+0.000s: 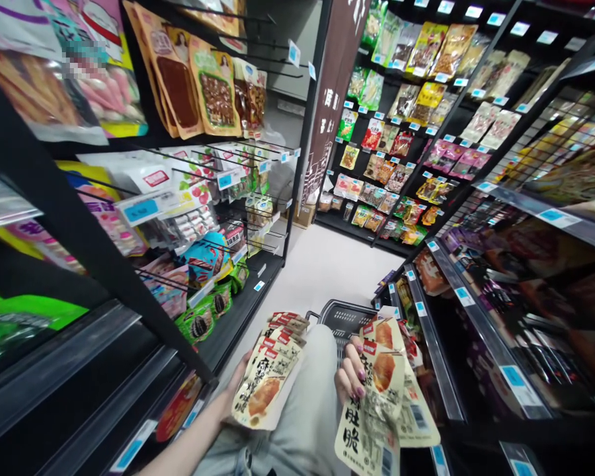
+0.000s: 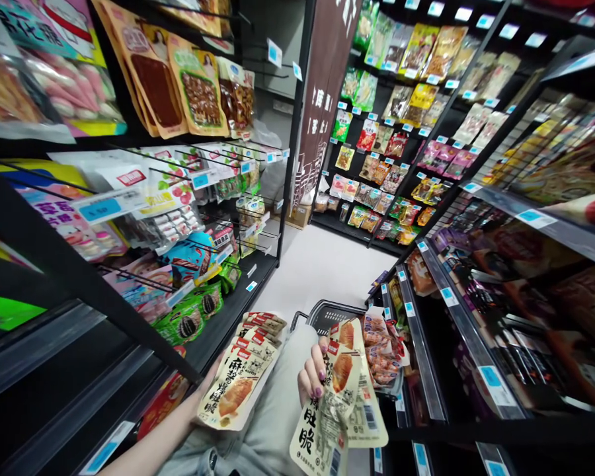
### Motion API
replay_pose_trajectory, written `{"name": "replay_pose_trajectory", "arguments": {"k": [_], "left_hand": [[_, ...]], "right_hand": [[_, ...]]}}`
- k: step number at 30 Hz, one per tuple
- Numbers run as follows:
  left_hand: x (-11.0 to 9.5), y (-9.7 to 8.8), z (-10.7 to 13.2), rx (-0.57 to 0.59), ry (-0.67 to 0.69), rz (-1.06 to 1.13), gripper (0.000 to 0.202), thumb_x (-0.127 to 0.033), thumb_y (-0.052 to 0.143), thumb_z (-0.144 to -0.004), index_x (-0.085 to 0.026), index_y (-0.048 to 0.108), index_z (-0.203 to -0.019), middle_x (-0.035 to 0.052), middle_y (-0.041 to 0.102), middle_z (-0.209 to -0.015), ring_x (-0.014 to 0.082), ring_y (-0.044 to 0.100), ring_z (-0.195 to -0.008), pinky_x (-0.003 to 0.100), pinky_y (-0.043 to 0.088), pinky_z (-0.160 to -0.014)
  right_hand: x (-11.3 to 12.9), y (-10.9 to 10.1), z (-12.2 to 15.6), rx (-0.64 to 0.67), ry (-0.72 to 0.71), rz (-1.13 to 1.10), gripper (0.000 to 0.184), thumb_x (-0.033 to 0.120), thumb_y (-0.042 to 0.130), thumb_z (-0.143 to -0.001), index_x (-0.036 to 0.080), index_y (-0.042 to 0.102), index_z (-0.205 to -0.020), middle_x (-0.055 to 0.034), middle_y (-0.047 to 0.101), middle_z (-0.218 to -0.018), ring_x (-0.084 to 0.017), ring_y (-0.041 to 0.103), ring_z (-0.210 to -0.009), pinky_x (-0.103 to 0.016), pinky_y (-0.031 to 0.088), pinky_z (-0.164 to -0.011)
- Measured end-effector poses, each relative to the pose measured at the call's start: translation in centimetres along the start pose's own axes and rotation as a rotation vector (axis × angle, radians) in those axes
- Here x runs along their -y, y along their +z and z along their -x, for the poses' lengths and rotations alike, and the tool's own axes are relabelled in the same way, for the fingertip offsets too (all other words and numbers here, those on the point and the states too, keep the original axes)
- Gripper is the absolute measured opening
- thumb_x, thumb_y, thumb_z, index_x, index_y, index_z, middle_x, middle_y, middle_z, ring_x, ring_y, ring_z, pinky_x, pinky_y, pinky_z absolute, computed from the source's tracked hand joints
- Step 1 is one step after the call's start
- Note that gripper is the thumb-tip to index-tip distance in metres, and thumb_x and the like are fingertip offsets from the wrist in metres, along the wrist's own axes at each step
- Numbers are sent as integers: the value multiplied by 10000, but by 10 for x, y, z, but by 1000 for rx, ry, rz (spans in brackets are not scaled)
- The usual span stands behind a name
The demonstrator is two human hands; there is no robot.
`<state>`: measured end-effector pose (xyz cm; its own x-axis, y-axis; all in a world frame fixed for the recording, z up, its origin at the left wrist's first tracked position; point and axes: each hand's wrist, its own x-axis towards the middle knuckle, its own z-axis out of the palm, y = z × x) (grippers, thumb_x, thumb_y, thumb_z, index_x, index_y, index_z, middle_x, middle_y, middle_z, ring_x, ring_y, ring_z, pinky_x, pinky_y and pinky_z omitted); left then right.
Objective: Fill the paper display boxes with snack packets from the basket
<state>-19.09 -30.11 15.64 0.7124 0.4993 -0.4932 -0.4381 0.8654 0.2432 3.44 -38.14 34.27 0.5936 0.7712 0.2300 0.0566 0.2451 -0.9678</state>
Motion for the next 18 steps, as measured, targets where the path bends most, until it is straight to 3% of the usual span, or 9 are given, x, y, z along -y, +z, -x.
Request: {"name": "replay_pose_trajectory", "arguments": {"k": [4, 9, 14, 18], "left_hand": [[1, 16, 7, 0, -7, -14, 689, -631, 501, -827, -132, 617, -1287, 87, 768, -1005, 347, 689, -1040, 456, 492, -962], [-1, 28, 12, -71, 3, -21, 624, -574, 440, -868, -102, 656, -1216, 79, 775, -928, 324, 698, -1009, 407, 496, -952], [-1, 9, 3, -32, -25, -1, 622, -553, 509, -846, -73, 659, -1213, 92, 773, -944, 329, 693, -1019, 390, 487, -955], [3, 0, 3, 38, 2, 17, 592, -547, 552, -847, -83, 674, -1195, 88, 777, -929, 322, 702, -998, 421, 477, -975]], "right_hand": [[0, -1, -14, -53, 36, 68, 399, 556, 599, -856, 163, 640, -797, 9, 705, -740, -98, 632, -603, -222, 544, -601], [-11, -16, -25, -168, 87, 254, 383, 541, 668, -783, 182, 614, -905, -75, 732, -894, -207, 676, -800, -302, 530, -722], [-61, -43, -36, -128, 212, 274, 475, 548, 711, -683, 163, 643, -953, -109, 745, -947, -268, 685, -882, -368, 525, -810], [-117, -84, -50, -258, 360, 287, 499, 537, 755, -511, 150, 675, -815, -103, 749, -804, -298, 692, -803, -381, 542, -750]]}}
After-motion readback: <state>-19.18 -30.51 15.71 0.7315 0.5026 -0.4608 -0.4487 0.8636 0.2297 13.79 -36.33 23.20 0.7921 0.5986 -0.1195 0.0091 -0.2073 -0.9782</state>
